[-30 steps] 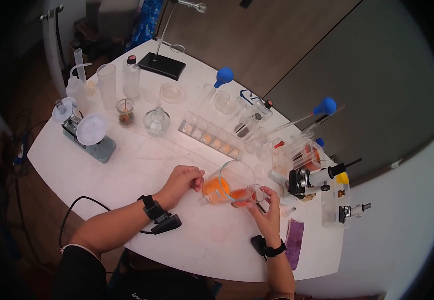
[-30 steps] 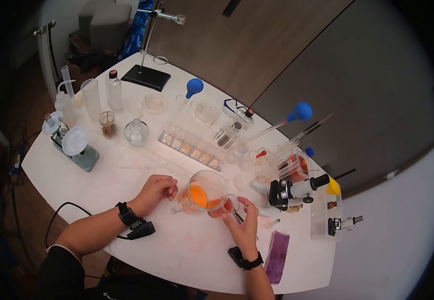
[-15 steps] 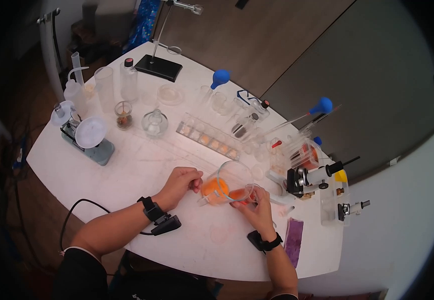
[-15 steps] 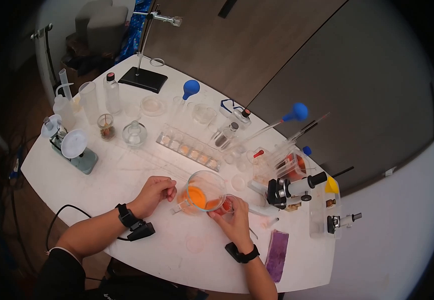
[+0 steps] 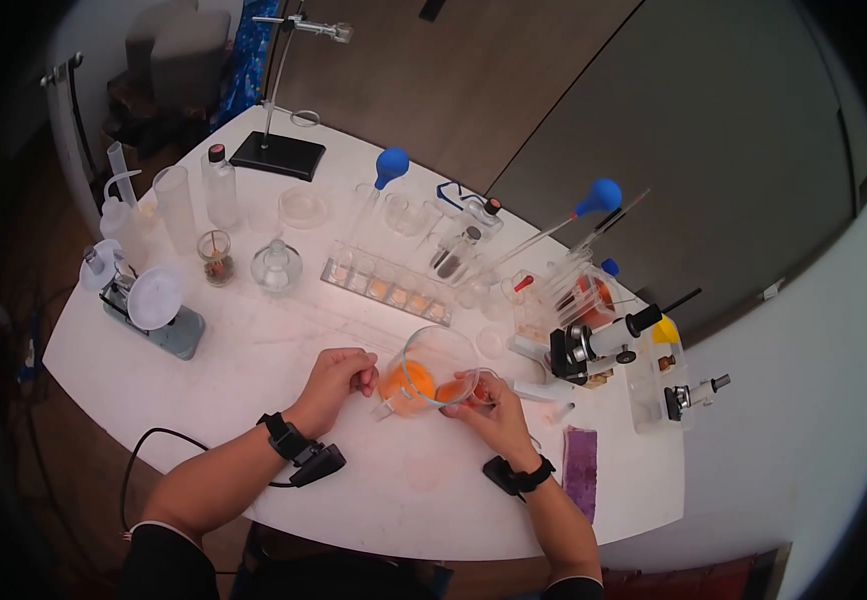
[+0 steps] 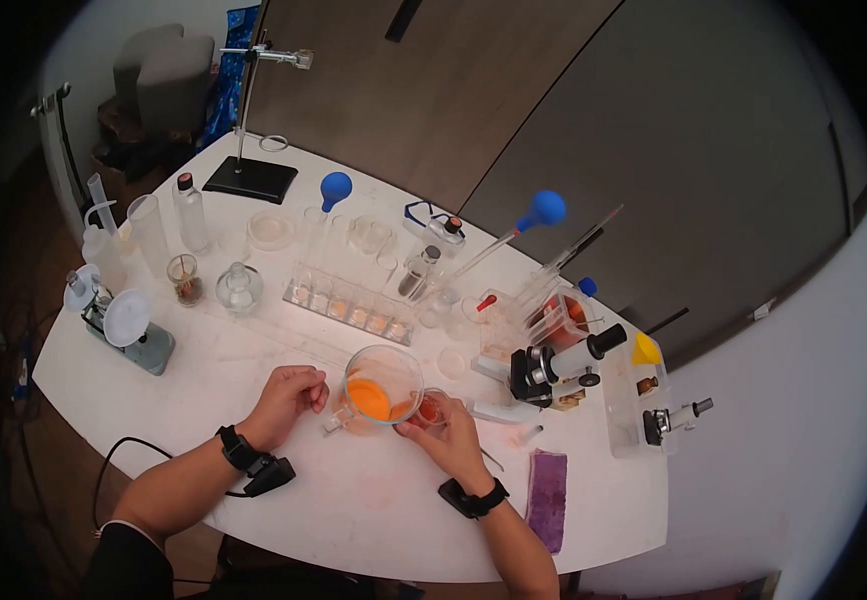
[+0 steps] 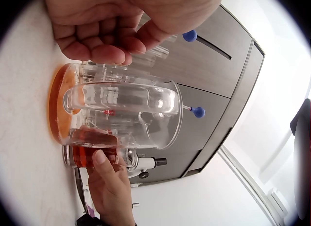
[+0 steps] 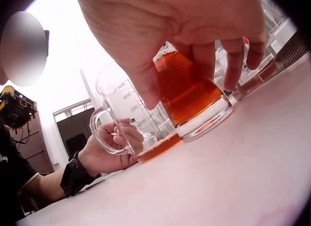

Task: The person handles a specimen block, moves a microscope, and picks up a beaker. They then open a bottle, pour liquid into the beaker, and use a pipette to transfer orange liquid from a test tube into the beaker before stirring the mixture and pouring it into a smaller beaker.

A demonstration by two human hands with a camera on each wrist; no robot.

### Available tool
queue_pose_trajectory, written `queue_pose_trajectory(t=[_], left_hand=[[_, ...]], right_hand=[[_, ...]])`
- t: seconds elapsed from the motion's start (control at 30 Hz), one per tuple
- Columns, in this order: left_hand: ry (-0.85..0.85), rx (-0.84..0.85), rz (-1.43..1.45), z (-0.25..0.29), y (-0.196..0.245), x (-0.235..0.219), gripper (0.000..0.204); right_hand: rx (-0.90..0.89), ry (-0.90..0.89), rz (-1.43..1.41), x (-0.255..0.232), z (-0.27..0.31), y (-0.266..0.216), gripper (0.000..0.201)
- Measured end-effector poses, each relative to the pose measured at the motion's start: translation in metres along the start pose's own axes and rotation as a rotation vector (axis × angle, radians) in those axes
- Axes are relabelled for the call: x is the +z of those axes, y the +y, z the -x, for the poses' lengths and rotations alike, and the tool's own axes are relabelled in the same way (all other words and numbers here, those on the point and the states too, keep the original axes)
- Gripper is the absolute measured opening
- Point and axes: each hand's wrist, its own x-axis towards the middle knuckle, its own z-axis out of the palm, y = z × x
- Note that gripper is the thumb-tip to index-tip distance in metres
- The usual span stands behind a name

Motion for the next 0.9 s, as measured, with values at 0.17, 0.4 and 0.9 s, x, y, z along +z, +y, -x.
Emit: queue_pose_trajectory(t=[0.17, 0.4, 0.9], left_hand=[[-0.003, 0.007, 0.003, 0.000, -0.001, -0.001, 0.033], [0.000, 0.004, 0.010, 0.000, -0.002, -0.001, 0.033], [0.007, 0.012, -0.006, 0.000, -0.002, 0.001, 0.032]], right_hand=[[0.036, 0.050, -0.134, -0.002, 0.008, -0.008, 0.042], [-0.025, 0.111, -0.080, -0.023, 0.013, -0.009, 0.033], [-0.220, -0.021, 0.428, -0.077, -0.018, -0.109, 0.037]])
